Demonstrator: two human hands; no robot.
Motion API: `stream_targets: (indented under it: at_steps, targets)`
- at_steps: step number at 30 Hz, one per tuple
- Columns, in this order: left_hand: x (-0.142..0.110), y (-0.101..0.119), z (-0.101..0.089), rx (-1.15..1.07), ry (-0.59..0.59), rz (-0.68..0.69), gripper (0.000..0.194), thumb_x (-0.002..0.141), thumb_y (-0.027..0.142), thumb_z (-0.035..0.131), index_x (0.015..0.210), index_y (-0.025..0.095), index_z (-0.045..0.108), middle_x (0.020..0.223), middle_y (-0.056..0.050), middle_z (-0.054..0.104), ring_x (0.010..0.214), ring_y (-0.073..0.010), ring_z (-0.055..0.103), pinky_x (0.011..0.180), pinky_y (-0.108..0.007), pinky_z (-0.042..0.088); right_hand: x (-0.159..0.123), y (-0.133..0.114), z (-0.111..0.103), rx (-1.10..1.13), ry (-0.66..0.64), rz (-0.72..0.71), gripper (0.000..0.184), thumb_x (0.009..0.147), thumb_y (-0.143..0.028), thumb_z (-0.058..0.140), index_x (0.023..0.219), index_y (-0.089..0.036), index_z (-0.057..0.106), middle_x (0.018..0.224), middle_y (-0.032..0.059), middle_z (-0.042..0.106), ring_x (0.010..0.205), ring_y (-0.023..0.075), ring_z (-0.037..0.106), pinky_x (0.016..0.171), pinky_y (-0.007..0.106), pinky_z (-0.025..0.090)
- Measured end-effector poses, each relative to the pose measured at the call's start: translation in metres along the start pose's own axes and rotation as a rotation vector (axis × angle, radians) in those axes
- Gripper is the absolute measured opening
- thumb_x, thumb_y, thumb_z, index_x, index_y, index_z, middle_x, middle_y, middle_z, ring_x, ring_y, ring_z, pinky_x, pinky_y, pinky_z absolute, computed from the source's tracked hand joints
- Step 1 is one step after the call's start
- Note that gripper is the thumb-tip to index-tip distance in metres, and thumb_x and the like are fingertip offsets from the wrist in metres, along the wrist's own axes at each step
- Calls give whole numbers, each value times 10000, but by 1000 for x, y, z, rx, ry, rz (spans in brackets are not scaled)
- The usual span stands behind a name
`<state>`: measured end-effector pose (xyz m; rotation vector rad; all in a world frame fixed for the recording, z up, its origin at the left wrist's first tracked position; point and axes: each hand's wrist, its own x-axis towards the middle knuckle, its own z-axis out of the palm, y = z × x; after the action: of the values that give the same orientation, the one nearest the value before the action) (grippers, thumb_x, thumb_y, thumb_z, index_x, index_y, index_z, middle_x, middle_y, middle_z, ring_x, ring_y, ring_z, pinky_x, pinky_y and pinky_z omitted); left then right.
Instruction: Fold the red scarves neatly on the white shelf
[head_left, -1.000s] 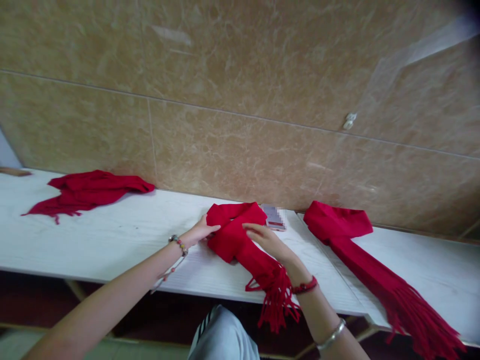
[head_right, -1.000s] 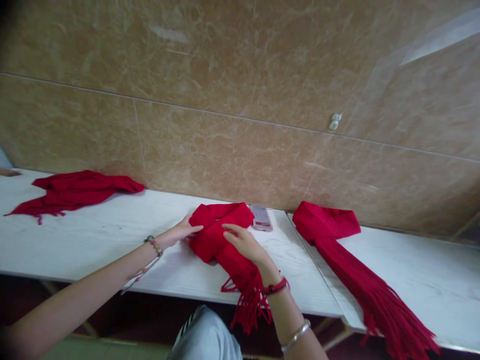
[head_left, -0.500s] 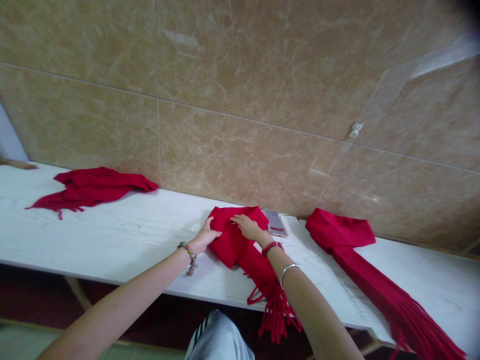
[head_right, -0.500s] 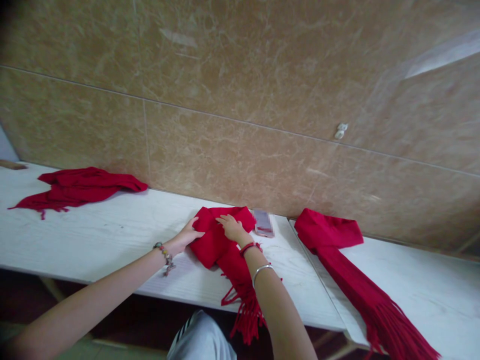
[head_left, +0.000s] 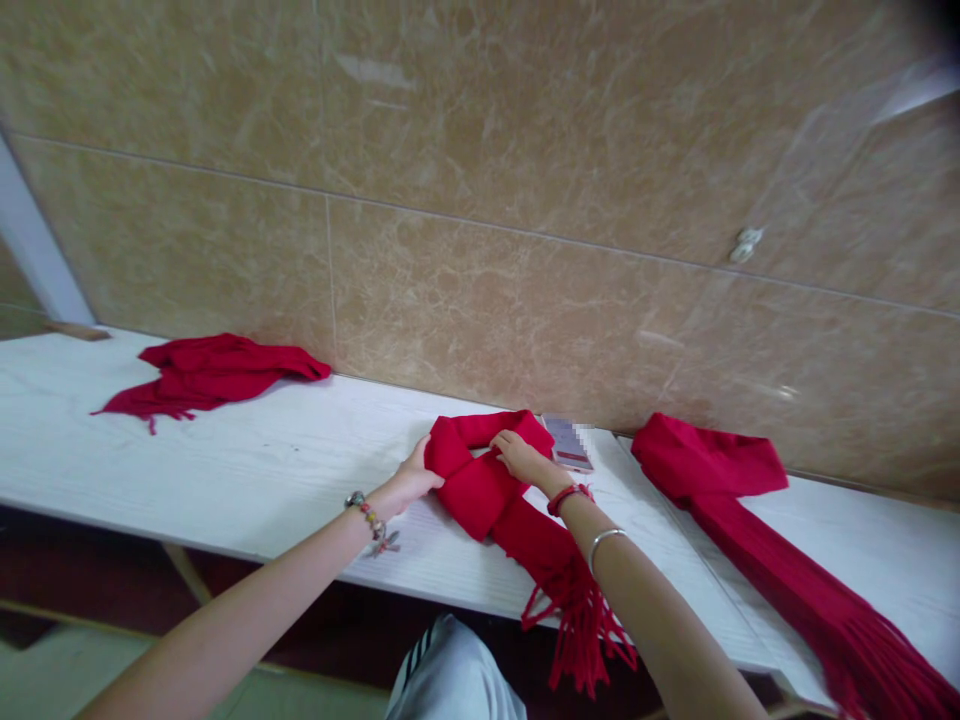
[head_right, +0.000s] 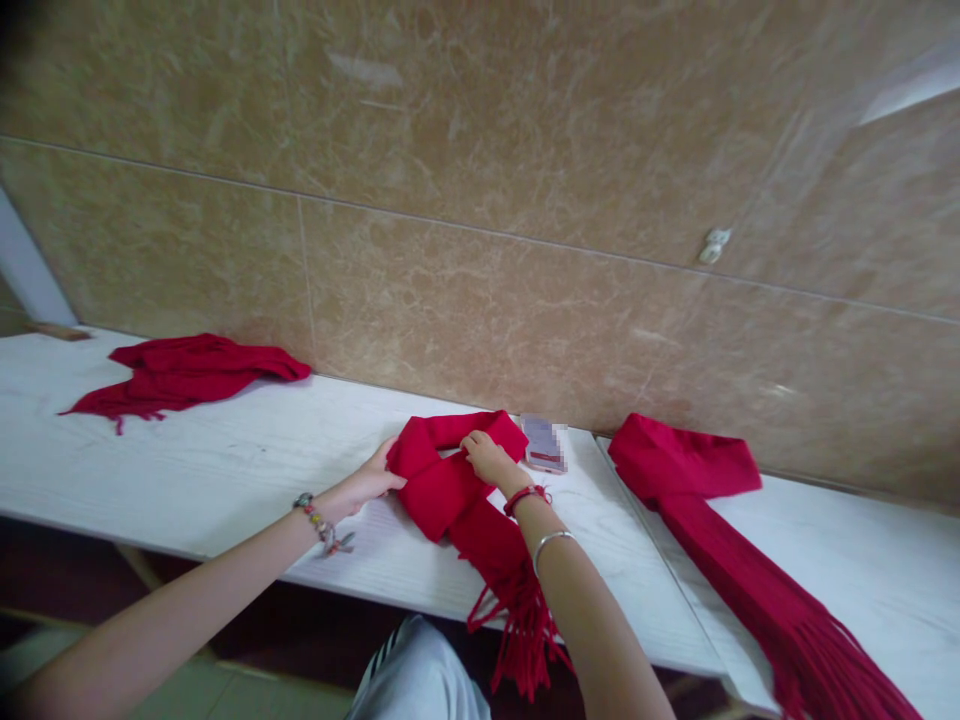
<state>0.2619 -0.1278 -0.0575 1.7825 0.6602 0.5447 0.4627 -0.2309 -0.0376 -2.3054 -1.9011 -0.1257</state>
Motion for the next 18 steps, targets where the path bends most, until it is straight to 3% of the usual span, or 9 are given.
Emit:
stream_targets:
  at_steps: [3,5,8,11,14,18]
  targets:
    - [-4,8,0,348,160,117,804,676,113,576,1396,181,226,1271,-149,439,1050,-233,517,853,-321,429,-27,-25,-4,50,171,85,398,854,-172,426,1250,-128,445,1250,155,470,1179,244,412,912,375,410]
    - [-6,14,2,564,207,220,667,766,198,533,1381,158,276,1375,-178,304,1196,-273,405,961,-384,355,-54,-40,-4,124,224,122,439,859,-237,438,1285,-131,418,1220,161,492,1137,244,453,932,390,394]
    - [-7,16,9,760,21,350,535,851,375,459,1351,214,358,1464,-131,170,1329,-329,162,1036,-486,216,-96,-59,-1,100,50,197,539,836,-368,491,1320,-149,401,1152,168,535,1033,270,527,862,404,435]
    - [-7,11,19,834,-253,299,513,859,479,410,1350,343,346,1489,-69,132,1325,-416,3,991,-637,96,-122,-73,3,-60,-26,273,549,844,-430,465,1346,-222,385,1203,176,516,1067,310,506,842,450,434]
    - [-3,6,25,862,-326,216,499,872,508,351,1356,393,305,1494,-64,99,1307,-447,-56,937,-699,31,-136,-83,2,-166,-42,276,534,864,-435,421,1363,-258,355,1375,176,371,1209,364,379,894,525,379]
    - [6,5,24,877,-374,146,534,857,543,351,1365,399,274,1500,-51,56,1299,-446,-99,929,-703,18,-152,-87,-7,-131,-166,173,480,886,-342,395,1359,-356,321,1461,86,247,1296,402,218,920,632,289]
